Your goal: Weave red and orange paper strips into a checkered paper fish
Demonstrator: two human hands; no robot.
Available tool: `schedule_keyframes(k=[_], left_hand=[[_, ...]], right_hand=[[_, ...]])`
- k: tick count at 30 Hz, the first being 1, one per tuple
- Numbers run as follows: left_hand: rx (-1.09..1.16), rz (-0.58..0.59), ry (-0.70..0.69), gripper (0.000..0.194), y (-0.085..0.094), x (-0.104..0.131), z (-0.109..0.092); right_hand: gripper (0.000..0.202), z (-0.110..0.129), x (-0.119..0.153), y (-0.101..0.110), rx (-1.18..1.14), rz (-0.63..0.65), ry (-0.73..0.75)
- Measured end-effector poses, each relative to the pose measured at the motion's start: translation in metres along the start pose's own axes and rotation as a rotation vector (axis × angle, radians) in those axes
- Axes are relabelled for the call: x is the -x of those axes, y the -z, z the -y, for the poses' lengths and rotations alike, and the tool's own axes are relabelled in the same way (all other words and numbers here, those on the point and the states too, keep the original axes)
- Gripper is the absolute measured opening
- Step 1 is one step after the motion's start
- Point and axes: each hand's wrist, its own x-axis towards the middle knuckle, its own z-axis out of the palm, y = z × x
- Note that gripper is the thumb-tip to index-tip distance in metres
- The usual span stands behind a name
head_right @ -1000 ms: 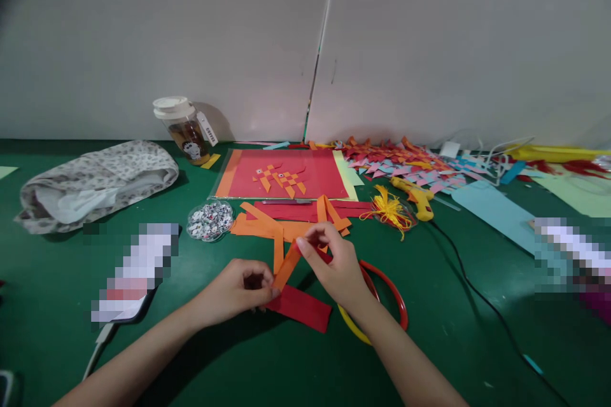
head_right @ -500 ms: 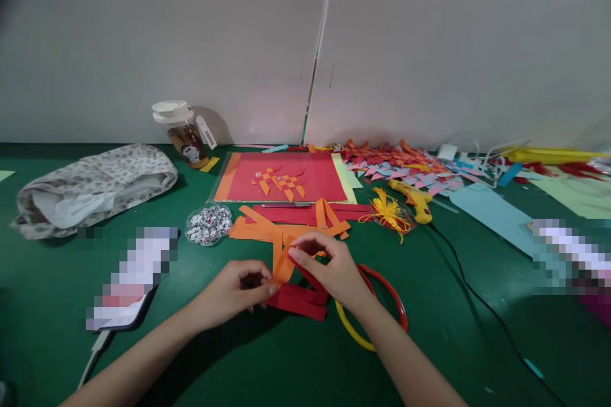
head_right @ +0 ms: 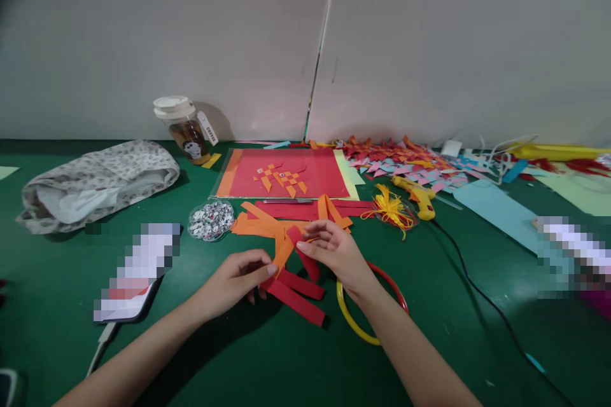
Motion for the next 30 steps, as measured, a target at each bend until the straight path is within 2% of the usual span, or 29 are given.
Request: schedule_keyframes(k=[9,17,23,30], left_hand=[[-0.004,-0.063,-0.007,0.024,0.001,0.001,0.003],[0.019,-0.119,0.012,0.027,0.001,0.000,0.003],[-0.005,-0.124,0.021,0.030,-0.001,0.001,0.002],[-0.057,-0.115,-0.023,0.028,-0.005,0.003,0.001]], right_hand=[[0.028,0.000,0.004,-0.004,0.147,0.009,0.046],[0.025,0.003,0.008,-0.006,0.284,0.169,0.022],[0.021,0.003,0.009,-0.005,0.351,0.243,0.031],[0.033,0.002,0.011,-0.013,0.328,0.093,0.068]])
